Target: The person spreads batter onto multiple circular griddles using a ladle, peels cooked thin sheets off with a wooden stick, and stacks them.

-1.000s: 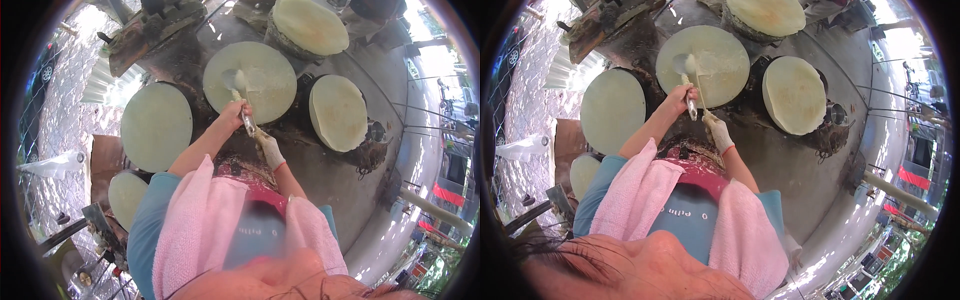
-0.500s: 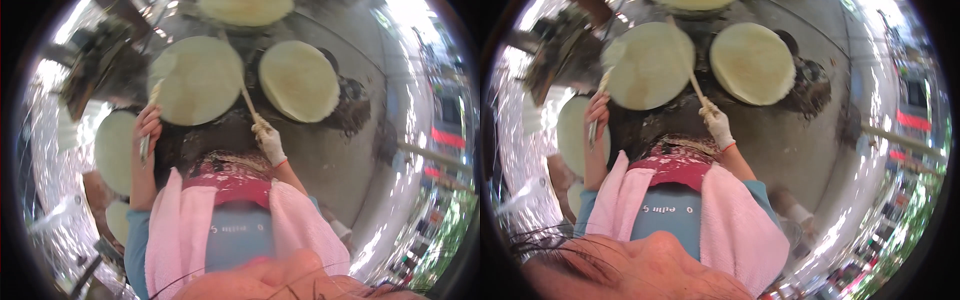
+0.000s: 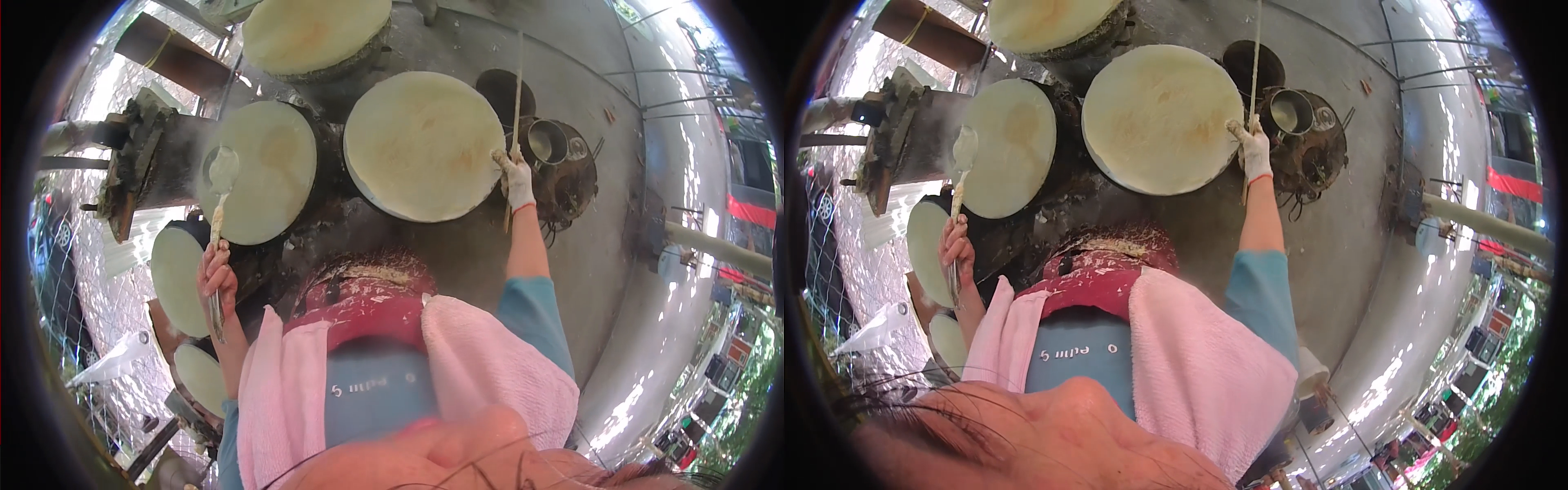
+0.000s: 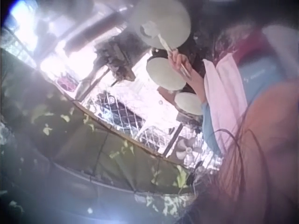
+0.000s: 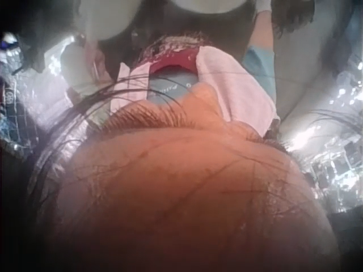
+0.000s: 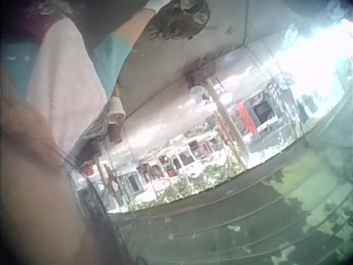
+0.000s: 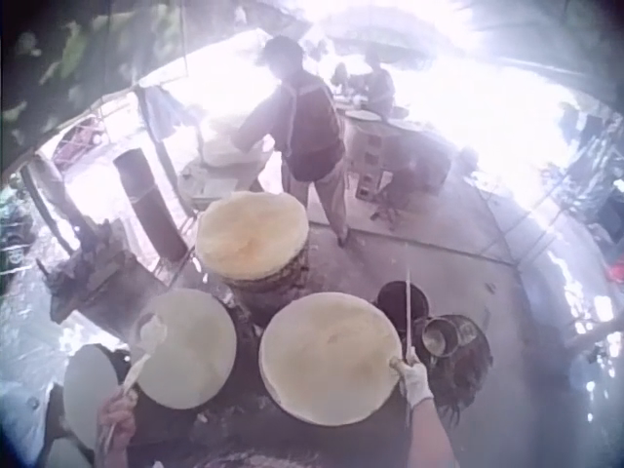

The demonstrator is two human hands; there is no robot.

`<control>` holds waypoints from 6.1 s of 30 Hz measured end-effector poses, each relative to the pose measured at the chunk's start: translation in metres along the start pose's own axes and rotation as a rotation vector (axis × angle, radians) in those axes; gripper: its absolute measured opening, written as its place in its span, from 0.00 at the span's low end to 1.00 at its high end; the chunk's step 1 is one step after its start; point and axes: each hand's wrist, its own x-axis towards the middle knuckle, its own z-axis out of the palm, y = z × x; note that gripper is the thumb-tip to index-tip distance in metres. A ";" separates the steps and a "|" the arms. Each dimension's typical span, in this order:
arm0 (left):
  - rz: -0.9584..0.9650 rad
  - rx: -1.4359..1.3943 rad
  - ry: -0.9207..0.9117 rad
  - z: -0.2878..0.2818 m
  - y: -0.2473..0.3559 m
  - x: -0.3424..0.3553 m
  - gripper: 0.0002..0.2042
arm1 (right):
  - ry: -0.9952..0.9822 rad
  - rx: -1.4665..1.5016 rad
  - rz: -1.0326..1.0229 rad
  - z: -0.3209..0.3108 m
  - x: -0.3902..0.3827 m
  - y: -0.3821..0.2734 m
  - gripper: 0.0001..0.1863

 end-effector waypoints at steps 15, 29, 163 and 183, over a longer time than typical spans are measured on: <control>0.097 0.207 0.182 -0.009 0.028 -0.013 0.12 | -0.188 -0.663 -0.255 0.135 -0.012 -0.178 0.13; 0.361 0.300 0.309 -0.067 0.070 -0.078 0.12 | -0.083 -1.410 -1.466 0.425 -0.020 -0.293 0.12; 1.445 -0.450 0.947 -0.010 -0.038 -0.262 0.13 | -1.087 -0.769 -1.392 0.968 -0.220 0.064 0.46; 1.580 -0.481 0.940 -0.059 -0.258 -0.383 0.15 | -3.231 0.399 -1.031 0.482 -0.666 -0.139 0.33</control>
